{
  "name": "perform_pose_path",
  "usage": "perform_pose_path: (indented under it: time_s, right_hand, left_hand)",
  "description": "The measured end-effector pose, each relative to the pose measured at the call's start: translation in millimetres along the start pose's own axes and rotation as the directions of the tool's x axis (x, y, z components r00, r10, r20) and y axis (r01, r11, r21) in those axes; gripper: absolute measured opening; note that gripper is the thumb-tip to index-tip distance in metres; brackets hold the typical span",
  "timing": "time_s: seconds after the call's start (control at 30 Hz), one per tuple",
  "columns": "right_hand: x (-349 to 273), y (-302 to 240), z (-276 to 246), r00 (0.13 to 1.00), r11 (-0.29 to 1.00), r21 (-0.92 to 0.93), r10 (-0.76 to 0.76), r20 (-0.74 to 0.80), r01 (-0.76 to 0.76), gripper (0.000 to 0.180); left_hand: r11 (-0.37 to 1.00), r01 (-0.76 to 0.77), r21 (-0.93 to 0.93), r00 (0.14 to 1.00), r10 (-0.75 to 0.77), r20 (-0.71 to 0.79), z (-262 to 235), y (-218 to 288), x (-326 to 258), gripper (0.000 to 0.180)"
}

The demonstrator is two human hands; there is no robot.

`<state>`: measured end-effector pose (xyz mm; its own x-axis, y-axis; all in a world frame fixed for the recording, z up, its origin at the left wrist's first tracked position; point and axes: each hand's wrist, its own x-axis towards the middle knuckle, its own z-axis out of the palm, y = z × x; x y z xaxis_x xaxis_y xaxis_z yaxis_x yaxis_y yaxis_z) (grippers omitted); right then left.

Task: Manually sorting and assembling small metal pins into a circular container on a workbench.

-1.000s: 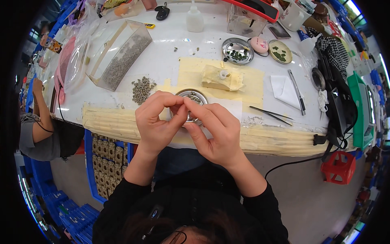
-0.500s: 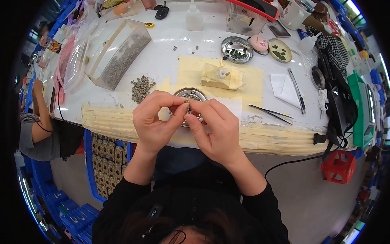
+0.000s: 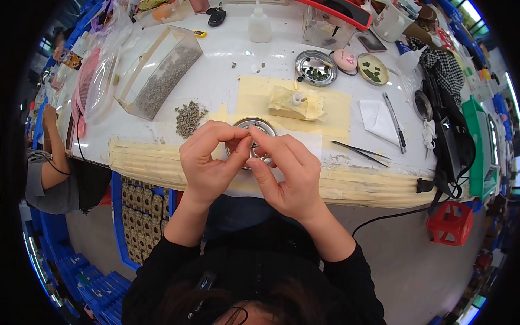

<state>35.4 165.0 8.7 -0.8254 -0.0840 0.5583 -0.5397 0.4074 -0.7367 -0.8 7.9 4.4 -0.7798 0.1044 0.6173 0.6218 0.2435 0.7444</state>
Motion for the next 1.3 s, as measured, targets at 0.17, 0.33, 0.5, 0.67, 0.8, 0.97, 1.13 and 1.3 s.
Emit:
perform_pose_path:
  time_s: [0.17, 0.33, 0.5, 0.67, 0.8, 0.97, 1.13, 1.3]
  right_hand:
    - [0, 2, 4, 0.994, 0.992, -0.072, -0.107, -0.008, 0.106, 0.035]
    - [-2, 4, 5, 0.995, 0.983, -0.171, -0.076, -0.057, 0.066, 0.032]
    - [-1, 4, 5, 0.999, 0.998, -0.056, 0.014, -0.037, -0.016, 0.029]
    - [3, 0, 0, 0.999, 0.999, 0.028, 0.044, 0.026, -0.045, 0.026]
    - [2, 1, 0, 0.999, 0.999, 0.04, 0.036, 0.006, -0.036, 0.025]
    - [-3, 6, -1, 0.986, 0.953, 0.253, 0.16, 0.054, -0.169, 0.026]
    - [-5, 7, -2, 0.974, 0.91, 0.348, 0.219, 0.057, -0.225, 0.026]
    - [-2, 1, -3, 0.993, 0.983, 0.137, 0.121, 0.013, -0.121, 0.032]
  left_hand:
    - [1.0, 0.003, 0.002, 1.0, -0.003, -0.007, -1, -2, -1, 0.013]
    - [1.0, 0.013, -0.011, 1.0, -0.013, -0.01, 0, -1, 0, 0.014]
    - [0.999, 0.0, -0.053, 1.0, 0.0, 0.005, -3, 2, 1, 0.014]
    - [0.998, -0.027, -0.063, 1.0, 0.028, 0.012, -4, 1, 1, 0.014]
    - [0.999, -0.019, -0.032, 1.0, 0.02, 0.015, -2, 0, 1, 0.015]
    - [0.997, -0.065, -0.038, 0.998, 0.065, 0.013, -3, 0, 1, 0.016]
    - [0.996, -0.084, -0.016, 0.997, 0.084, 0.002, -1, 0, 0, 0.016]
    - [0.999, -0.029, 0.023, 1.0, 0.029, 0.005, -1, 0, 0, 0.015]
